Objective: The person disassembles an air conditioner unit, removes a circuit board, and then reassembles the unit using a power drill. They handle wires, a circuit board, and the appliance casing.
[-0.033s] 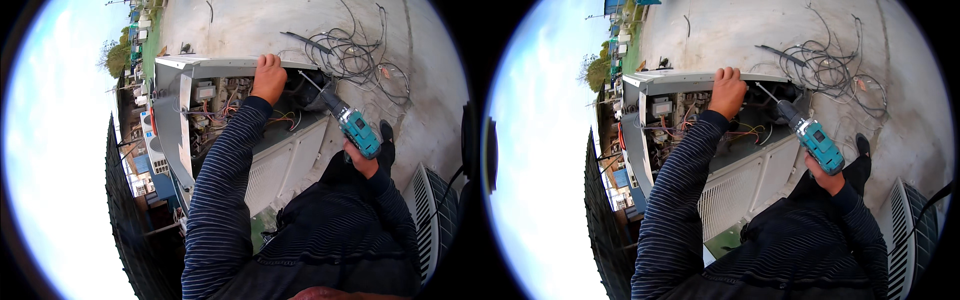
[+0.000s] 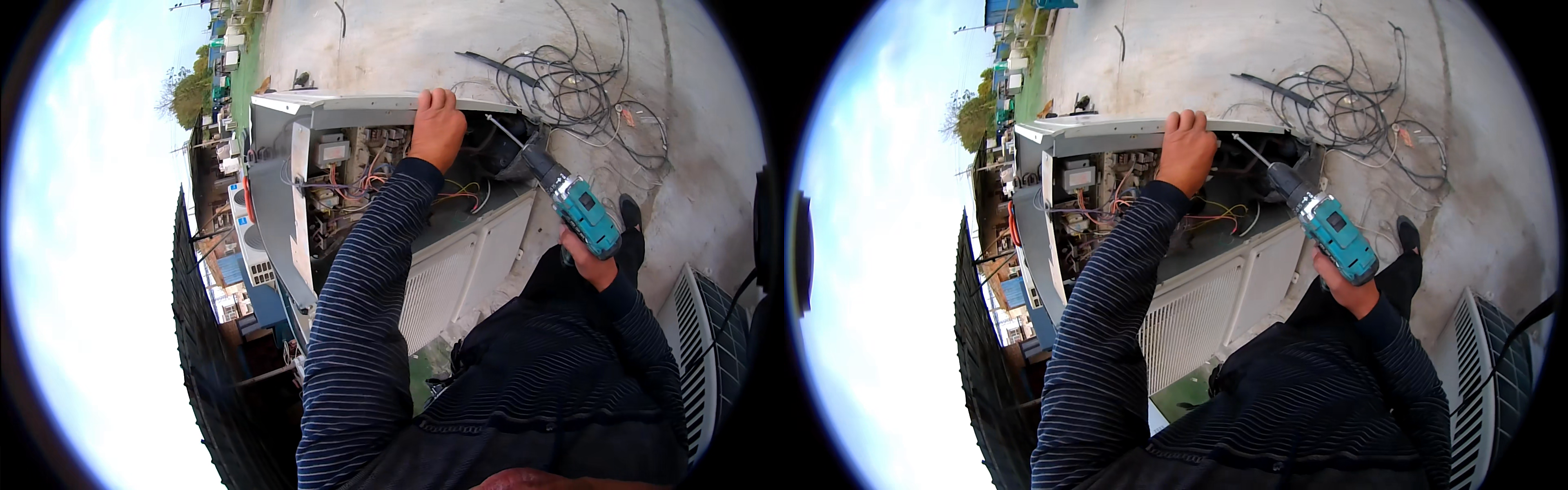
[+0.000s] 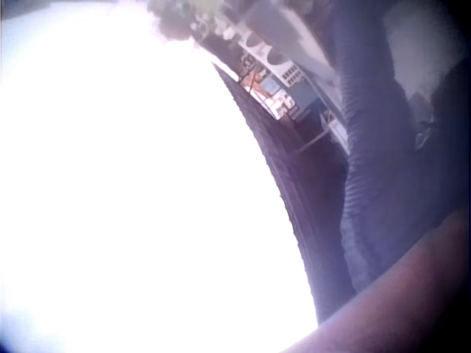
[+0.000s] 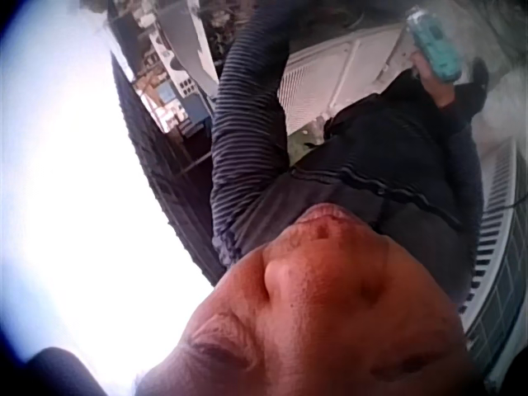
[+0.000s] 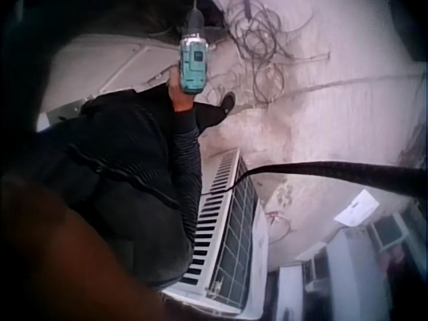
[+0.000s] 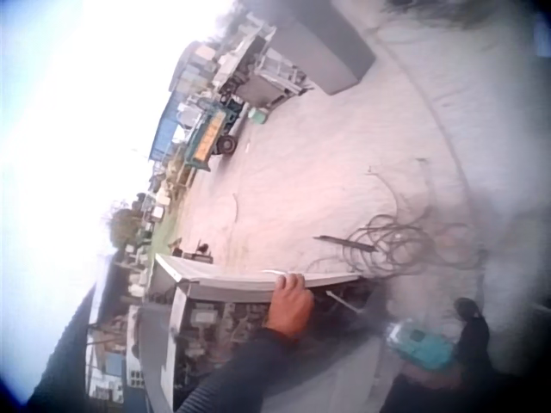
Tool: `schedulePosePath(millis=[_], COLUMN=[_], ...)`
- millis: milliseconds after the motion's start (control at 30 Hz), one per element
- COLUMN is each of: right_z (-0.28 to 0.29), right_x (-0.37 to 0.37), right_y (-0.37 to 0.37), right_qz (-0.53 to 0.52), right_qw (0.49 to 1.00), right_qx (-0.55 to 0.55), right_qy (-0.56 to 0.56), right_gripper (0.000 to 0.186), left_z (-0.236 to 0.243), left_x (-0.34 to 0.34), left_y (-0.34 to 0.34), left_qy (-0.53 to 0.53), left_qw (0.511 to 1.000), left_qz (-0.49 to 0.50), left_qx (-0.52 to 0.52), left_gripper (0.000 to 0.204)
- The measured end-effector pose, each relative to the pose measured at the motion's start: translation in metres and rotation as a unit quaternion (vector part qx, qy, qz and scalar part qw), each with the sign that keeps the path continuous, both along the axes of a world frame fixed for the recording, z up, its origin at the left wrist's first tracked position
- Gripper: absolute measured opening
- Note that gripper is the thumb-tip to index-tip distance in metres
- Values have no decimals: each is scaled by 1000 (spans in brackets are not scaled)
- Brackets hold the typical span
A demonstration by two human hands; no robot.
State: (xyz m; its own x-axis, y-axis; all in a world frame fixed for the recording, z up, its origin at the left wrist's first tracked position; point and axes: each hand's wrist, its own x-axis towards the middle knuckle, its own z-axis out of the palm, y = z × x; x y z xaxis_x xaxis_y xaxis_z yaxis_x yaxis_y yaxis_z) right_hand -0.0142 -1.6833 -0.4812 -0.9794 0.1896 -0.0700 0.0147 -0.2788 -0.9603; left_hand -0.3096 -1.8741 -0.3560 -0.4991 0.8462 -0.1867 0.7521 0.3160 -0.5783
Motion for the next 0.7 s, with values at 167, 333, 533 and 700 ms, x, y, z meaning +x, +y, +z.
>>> schedulePosePath(millis=[167,333,533,700], right_z=[2,4,9,30], right_x=[1,3,6,0], right_y=[5,9,19,47], right_qz=[-21,-8,16,61], right_qw=[1000,1000,1000,998], right_qx=[19,3,3,0], right_qy=[8,-30,3,-20], right_gripper=[15,14,13,14], left_z=[-8,-10,-5,-25], left_x=[2,3,13,81], left_y=[1,2,1,28], left_qy=[32,52,47,-82], left_qw=[999,998,997,964], left_qz=[9,10,14,90], left_qx=[-13,-25,53,236], left_gripper=[11,13,14,17])
